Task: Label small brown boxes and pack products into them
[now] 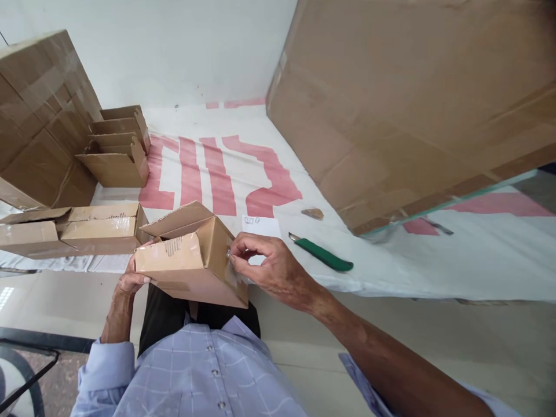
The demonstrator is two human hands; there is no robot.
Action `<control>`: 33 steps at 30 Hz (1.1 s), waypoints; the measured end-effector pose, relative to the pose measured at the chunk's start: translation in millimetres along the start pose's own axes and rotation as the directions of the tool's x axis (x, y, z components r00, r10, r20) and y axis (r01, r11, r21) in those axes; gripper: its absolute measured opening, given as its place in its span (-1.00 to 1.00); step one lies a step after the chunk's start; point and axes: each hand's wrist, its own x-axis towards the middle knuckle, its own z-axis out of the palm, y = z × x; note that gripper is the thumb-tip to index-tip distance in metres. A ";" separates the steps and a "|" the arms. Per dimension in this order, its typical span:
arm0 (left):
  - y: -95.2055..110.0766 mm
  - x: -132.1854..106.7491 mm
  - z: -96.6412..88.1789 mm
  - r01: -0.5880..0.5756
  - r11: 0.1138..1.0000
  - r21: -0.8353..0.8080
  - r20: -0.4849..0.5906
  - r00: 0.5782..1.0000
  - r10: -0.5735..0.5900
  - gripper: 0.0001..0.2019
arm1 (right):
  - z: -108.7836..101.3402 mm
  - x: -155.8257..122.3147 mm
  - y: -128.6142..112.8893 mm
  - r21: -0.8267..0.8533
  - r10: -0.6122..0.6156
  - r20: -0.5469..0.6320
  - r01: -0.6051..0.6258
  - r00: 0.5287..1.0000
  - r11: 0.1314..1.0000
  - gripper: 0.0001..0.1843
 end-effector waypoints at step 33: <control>4.4 -4.0 10.0 0.002 1.000 -0.027 0.017 1.000 -0.002 0.07 | 11.0 -12.7 6.4 0.036 0.010 -0.199 -0.002 0.980 0.999 -0.88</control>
